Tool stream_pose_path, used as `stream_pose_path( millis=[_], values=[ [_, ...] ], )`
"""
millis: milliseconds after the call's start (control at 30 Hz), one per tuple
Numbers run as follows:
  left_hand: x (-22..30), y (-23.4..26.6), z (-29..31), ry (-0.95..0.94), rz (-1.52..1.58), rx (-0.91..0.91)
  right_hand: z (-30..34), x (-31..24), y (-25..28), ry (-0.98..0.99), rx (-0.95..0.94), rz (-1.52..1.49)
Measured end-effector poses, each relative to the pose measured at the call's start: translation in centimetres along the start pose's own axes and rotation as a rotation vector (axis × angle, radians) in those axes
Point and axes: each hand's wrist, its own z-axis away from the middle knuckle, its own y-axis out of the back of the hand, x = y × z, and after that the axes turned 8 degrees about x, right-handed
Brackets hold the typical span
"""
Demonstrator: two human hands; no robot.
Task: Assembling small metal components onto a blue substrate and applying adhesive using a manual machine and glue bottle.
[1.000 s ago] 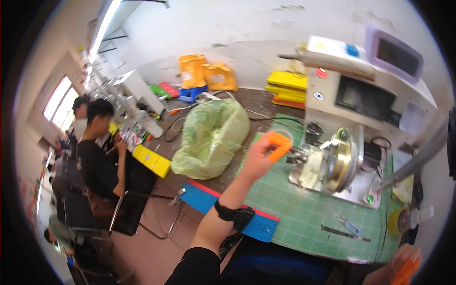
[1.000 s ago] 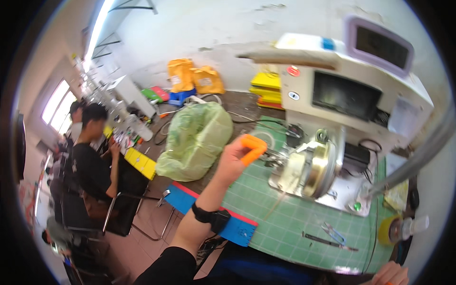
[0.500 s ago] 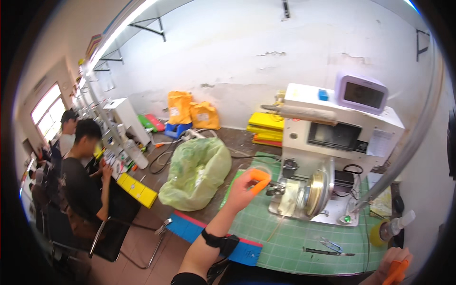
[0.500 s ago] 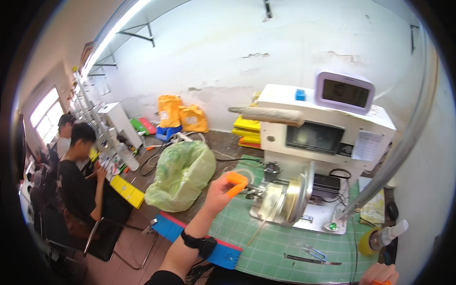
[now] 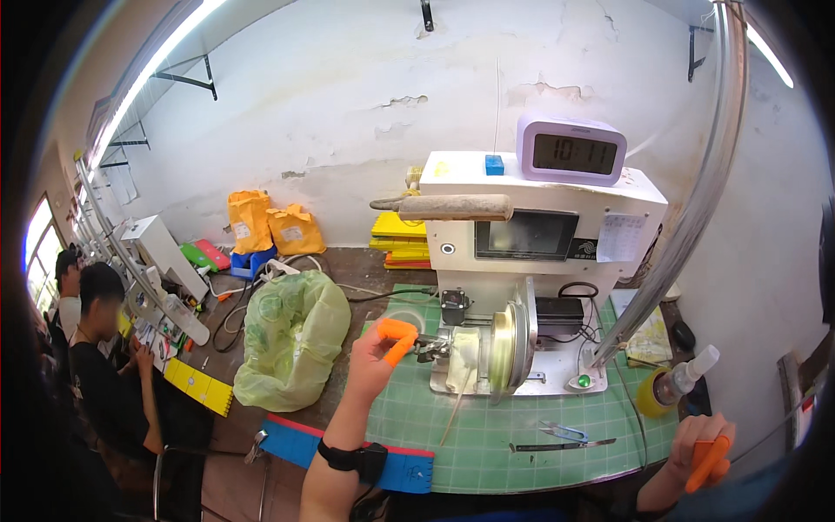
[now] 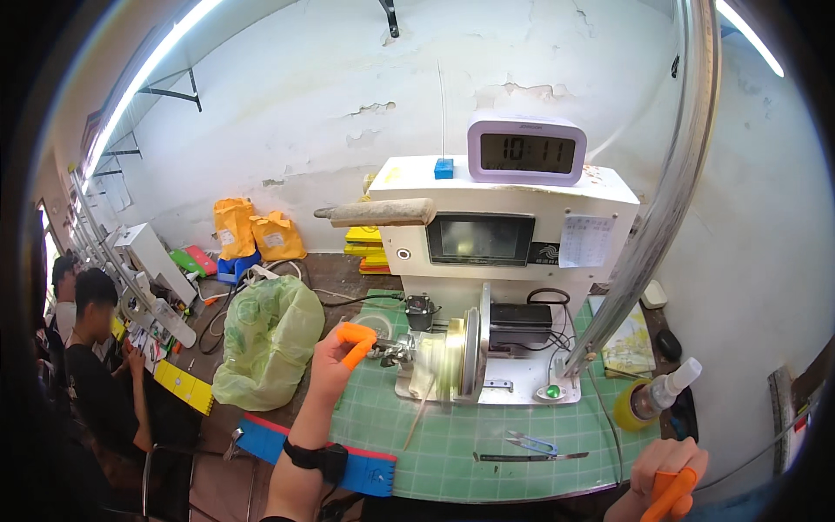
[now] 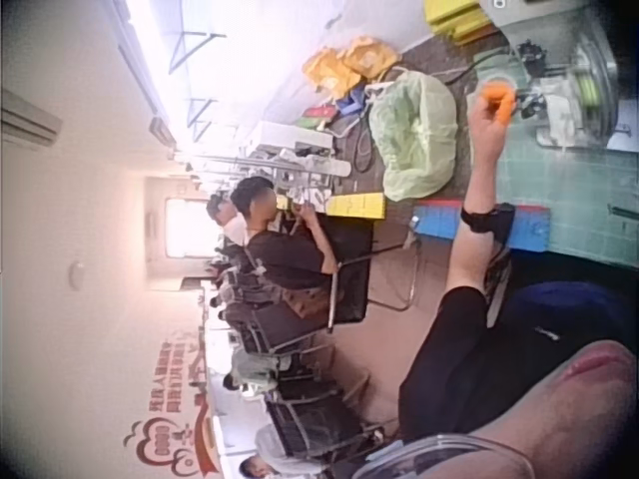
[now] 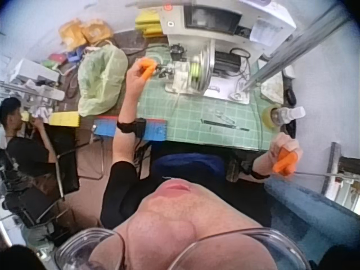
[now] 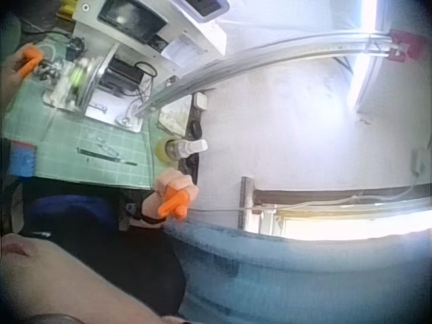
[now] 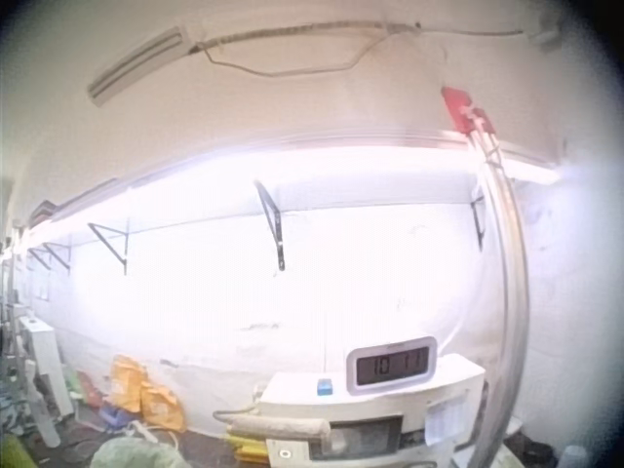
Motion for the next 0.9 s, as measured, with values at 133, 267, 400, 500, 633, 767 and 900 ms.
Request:
stream_pose_path(
  millis=[133, 267, 400, 500, 633, 767, 900],
  values=[
    [0.2, -0.7, -0.2, 0.018, 0.031, -0.02, 0.3, -0.5, -0.3, 0.024, 0.011, 0.044],
    [-0.5, -0.2, -0.1, 0.033, 0.008, 0.009, -0.4, -0.2, -0.6, -0.041, -0.055, 0.057],
    [0.0, 0.4, 0.5, 0.04, 0.01, 0.025, -0.6, 0.1, -0.5, -0.067, -0.06, 0.038],
    [0.3, -0.1, -0.3, -0.012, 0.028, -0.017, -0.5, 0.1, -0.5, -0.061, -0.09, 0.048],
    [0.0, -0.4, -0.2, 0.01, 0.045, -0.004, 0.0, -0.2, -0.1, -0.065, -0.044, 0.042],
    [0.2, -0.3, -0.1, 0.011, 0.028, -0.005, -0.1, -0.1, 0.0, -0.056, -0.038, 0.039],
    [0.3, -0.4, -0.1, 0.016, 0.039, -0.004, 0.2, -0.5, -0.1, -0.046, -0.038, 0.078]
  ],
)
